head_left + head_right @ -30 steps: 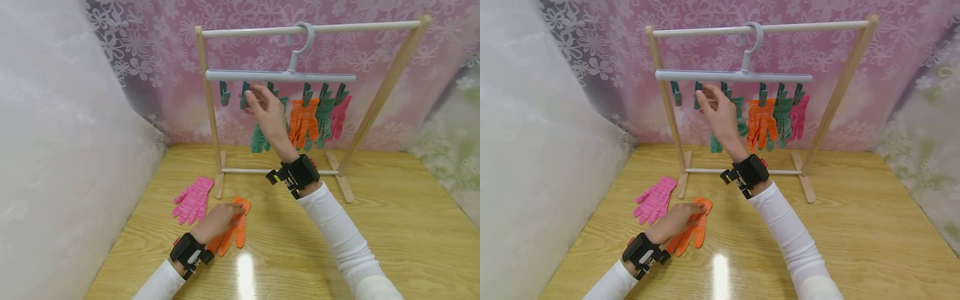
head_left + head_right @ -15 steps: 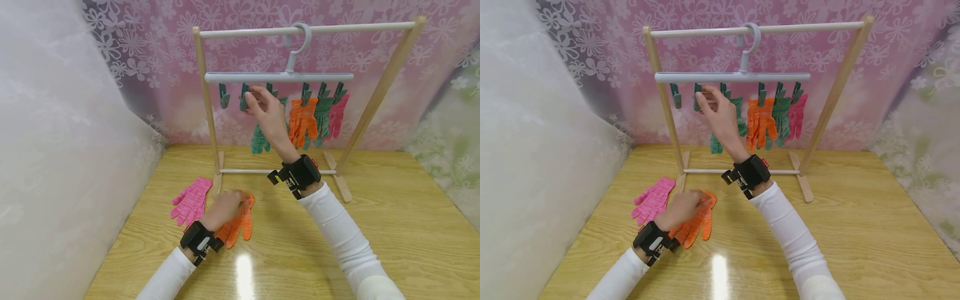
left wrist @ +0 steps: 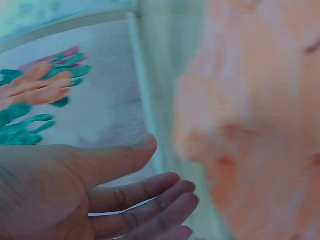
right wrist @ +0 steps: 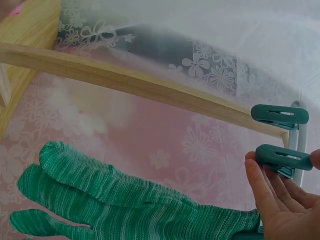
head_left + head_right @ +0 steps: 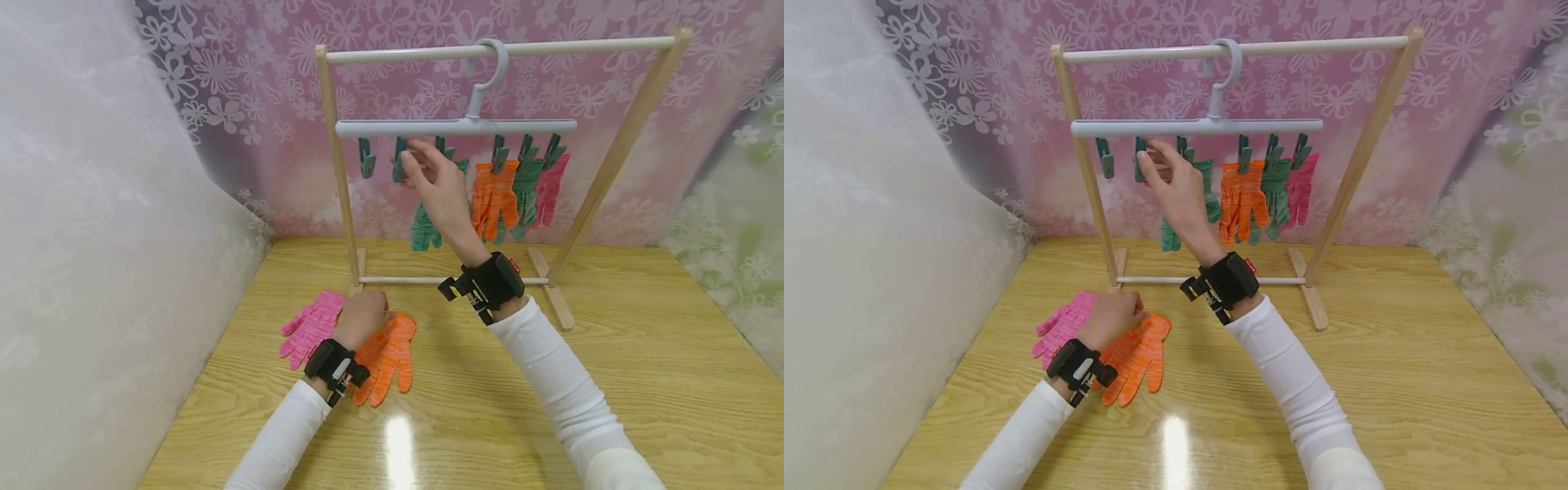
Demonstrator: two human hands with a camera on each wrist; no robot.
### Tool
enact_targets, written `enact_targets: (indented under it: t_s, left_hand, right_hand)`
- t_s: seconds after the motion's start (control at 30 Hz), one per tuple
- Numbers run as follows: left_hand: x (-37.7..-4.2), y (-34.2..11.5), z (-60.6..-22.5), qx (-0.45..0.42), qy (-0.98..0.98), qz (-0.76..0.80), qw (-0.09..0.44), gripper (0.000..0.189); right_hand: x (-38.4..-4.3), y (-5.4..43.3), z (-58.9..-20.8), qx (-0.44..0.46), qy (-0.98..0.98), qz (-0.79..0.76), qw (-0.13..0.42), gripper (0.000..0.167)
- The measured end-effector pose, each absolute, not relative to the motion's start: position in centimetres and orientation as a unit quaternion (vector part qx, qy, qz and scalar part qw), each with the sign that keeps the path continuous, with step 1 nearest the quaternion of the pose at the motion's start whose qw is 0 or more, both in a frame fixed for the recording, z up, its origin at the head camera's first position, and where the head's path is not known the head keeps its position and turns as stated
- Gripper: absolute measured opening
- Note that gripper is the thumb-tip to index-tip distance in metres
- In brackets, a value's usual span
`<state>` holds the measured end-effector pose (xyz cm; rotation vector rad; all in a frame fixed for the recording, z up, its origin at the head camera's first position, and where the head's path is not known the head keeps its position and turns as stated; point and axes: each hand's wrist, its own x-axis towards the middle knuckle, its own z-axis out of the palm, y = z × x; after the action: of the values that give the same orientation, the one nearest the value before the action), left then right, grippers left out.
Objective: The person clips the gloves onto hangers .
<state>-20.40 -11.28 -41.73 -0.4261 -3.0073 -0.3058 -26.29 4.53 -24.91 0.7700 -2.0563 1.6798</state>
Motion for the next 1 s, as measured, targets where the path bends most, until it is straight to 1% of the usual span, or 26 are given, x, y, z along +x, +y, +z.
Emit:
enact_targets:
  t_s: [0.07,0.13,0.33,0.53,0.7,0.8,1.0]
  left_hand:
    - [-20.4,-11.2,-42.4,-0.136,-0.985,-0.102,0.022,0.029]
    - [-20.4,-11.1,-42.8,-0.136,-0.986,-0.099,0.014,0.032]
    - [-20.7,-10.9,-43.6,-0.151,-0.983,-0.102,0.011,0.029]
    - [-20.8,-10.9,-43.6,-0.156,-0.974,-0.166,0.015,0.020]
    - [-20.6,-11.0,-43.2,-0.144,-0.958,-0.246,0.002,0.029]
    - [-20.6,-11.2,-43.0,-0.141,-0.948,-0.286,0.014,0.030]
    - [-20.8,-11.6,-41.9,-0.139,-0.925,-0.347,0.062,0.022]
  right_hand:
    - [-26.3,4.5,-24.8,0.272,-0.733,0.594,0.188,0.043]
    - [-26.3,4.5,-24.7,0.272,-0.733,0.594,0.189,0.043]
    - [-26.3,4.6,-24.6,0.280,-0.736,0.585,0.194,0.042]
    - [-26.3,4.5,-24.6,0.276,-0.740,0.582,0.194,0.041]
    - [-26.5,4.6,-24.6,0.273,-0.738,0.589,0.184,0.043]
    - [-26.5,4.6,-24.6,0.277,-0.736,0.591,0.176,0.044]
    - [-26.5,4.8,-24.5,0.288,-0.735,0.587,0.180,0.044]
